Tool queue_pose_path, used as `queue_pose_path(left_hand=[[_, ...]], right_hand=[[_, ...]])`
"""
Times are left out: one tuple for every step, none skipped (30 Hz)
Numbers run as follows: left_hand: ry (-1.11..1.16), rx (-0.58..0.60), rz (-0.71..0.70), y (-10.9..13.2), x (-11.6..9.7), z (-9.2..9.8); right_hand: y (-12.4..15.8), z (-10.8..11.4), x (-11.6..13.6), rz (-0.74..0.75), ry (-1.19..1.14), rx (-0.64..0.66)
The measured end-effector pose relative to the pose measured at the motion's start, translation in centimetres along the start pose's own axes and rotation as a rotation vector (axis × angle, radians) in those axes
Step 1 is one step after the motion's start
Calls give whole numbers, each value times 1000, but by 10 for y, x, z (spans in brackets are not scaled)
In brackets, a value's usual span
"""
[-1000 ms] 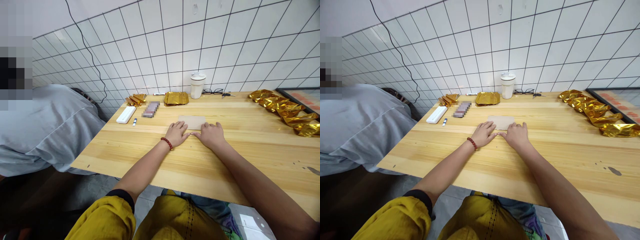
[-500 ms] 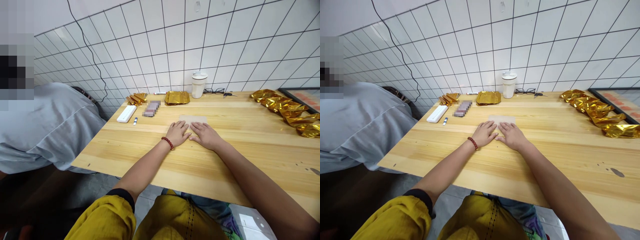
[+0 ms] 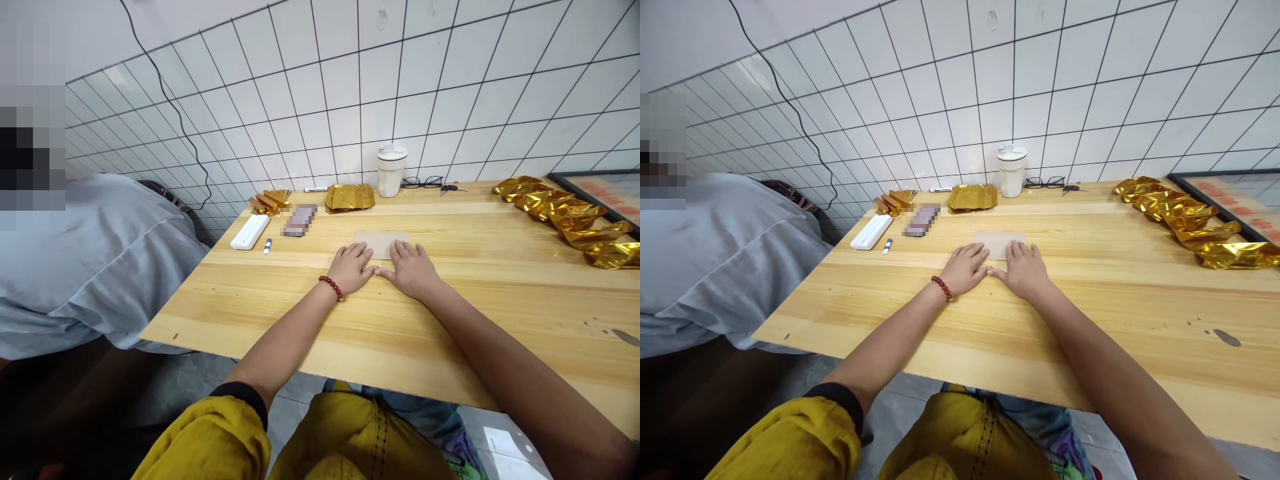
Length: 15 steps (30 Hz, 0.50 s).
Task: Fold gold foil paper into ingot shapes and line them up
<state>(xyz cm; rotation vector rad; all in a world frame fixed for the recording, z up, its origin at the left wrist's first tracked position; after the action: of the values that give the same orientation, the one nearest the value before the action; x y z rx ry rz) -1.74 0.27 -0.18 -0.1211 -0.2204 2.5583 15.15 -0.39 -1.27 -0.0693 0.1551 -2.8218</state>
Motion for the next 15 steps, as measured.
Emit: queue_pose_path(left_hand=[[2, 1, 0, 0, 0, 0], [4, 3, 1, 0, 0, 0], [5, 4, 1, 0, 0, 0], [6, 4, 1, 0, 0, 0], [7, 4, 1, -1, 0, 0], [8, 3, 0, -1, 0, 0], [8, 3, 0, -1, 0, 0], [9, 3, 0, -1, 1, 0], [11, 3, 0, -1, 1, 0], [12, 5, 1, -1, 1, 0], [12, 6, 1, -1, 1, 0], [12, 7, 1, -1, 1, 0], [11, 7, 0, -1, 1, 0], [9, 5, -1, -1, 1, 0], [7, 2, -2, 0, 1, 0]], right_hand=[[0, 0, 0, -18, -2, 2], [0, -1, -1, -36, -4, 8], [0, -1, -1, -54, -6, 17], [-1, -2, -1, -71, -7, 27], [-1, -2, -1, -87, -8, 38], [-1, -2, -1, -104, -8, 50], [-1, -2, -1, -123, -6, 61], [-1, -2, 0, -140, -3, 70], [-1, -2, 0, -155, 1, 76], [-1, -2, 0, -167, 6, 81], [-1, -2, 0, -175, 12, 82], [-1, -3, 0, -178, 17, 79], [-1, -3, -1, -180, 19, 72], [-1, -4, -1, -179, 17, 64], [-1, -4, -2, -168, 11, 56]])
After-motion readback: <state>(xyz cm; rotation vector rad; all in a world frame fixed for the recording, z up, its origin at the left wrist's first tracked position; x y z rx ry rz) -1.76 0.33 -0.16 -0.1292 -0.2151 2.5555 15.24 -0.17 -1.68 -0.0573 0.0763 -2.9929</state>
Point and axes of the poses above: each hand's wrist, its own y-axis away from the middle knuckle, its own z-axis out of the back of the hand, x = y × z, the point moved 3 cm from there along -y, towards the middle knuckle, and after that the axes turned 3 degrees about -y, right-handed, at the moved point
